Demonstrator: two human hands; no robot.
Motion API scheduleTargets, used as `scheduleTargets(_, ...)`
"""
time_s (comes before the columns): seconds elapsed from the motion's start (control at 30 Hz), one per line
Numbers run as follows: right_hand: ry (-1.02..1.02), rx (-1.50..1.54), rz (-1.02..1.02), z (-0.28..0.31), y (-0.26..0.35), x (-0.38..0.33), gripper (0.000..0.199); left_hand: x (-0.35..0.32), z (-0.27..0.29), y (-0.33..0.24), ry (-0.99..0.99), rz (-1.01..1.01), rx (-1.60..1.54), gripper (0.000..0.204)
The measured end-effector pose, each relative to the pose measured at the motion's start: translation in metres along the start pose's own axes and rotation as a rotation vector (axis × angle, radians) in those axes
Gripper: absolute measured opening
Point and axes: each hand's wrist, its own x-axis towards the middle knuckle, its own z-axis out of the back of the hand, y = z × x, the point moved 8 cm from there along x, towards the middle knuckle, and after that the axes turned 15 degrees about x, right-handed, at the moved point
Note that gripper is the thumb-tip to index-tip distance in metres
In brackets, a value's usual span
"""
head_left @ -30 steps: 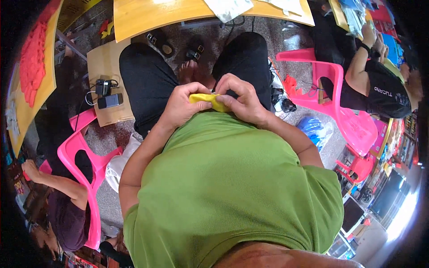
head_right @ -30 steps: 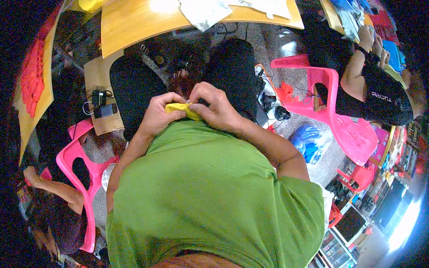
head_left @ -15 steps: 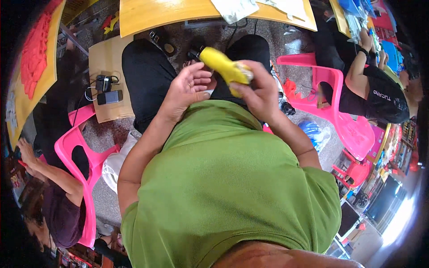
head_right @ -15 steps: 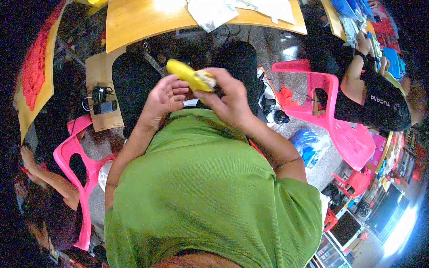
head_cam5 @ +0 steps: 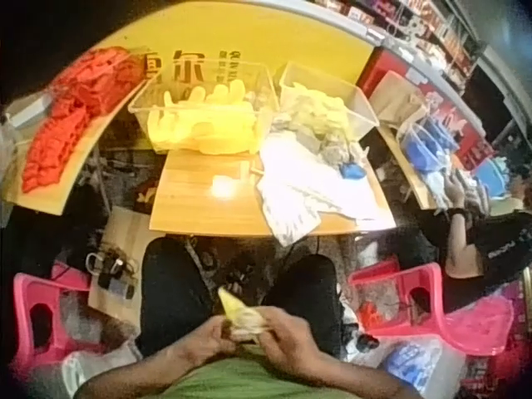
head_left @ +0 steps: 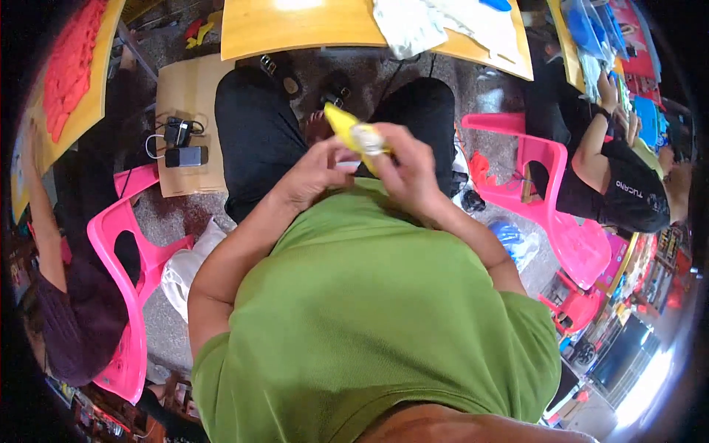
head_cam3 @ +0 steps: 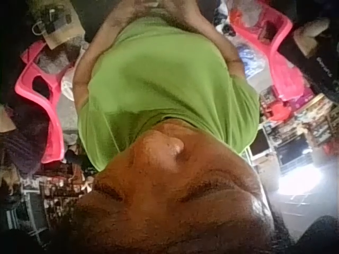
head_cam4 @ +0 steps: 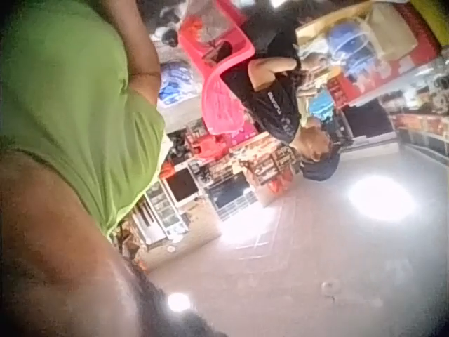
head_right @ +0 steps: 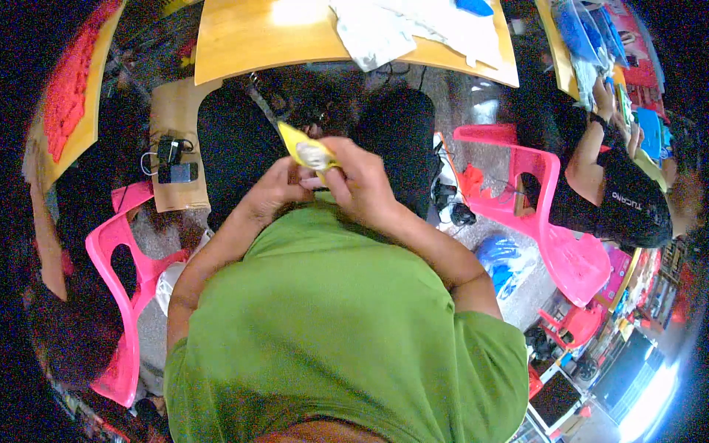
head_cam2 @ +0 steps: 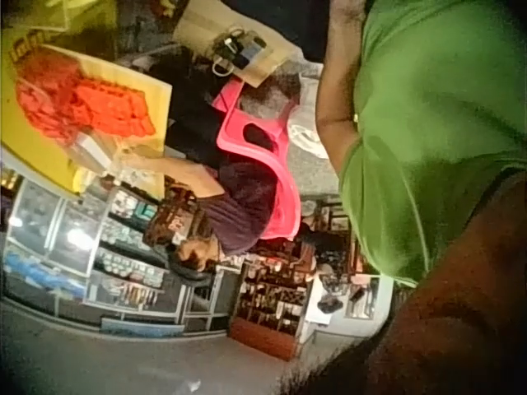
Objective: Assembling small fabric items by inserting a stick and wrapping them in plastic.
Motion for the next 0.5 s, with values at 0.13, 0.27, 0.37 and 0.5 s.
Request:
scheduleTargets(0.13,0.259,-0.285,-0.092,-0.026,-0.045,0.000,0.033,0.006,-0.007,-0.005,0.019,-0.035,-0.001,0.062)
scheduleTargets(0.27,0.039,-0.081,0.164,0.000,0.023,-0.001,0.035,0.002,0.001,-0.024,-0.073,-0.151,0.005,0.063)
scheduleTargets(0.37,0.193,-0.189,-0.022,-0.019,-0.040,-0.012,0.039,0.007,0.002,0.000,-0.018,-0.096,0.044,0.071)
scheduleTargets(0.5,0.074,-0.093,0.089,-0.003,-0.010,-0.014,0.041,-0.004,-0.002,-0.023,-0.088,-0.083,-0.041,0.065)
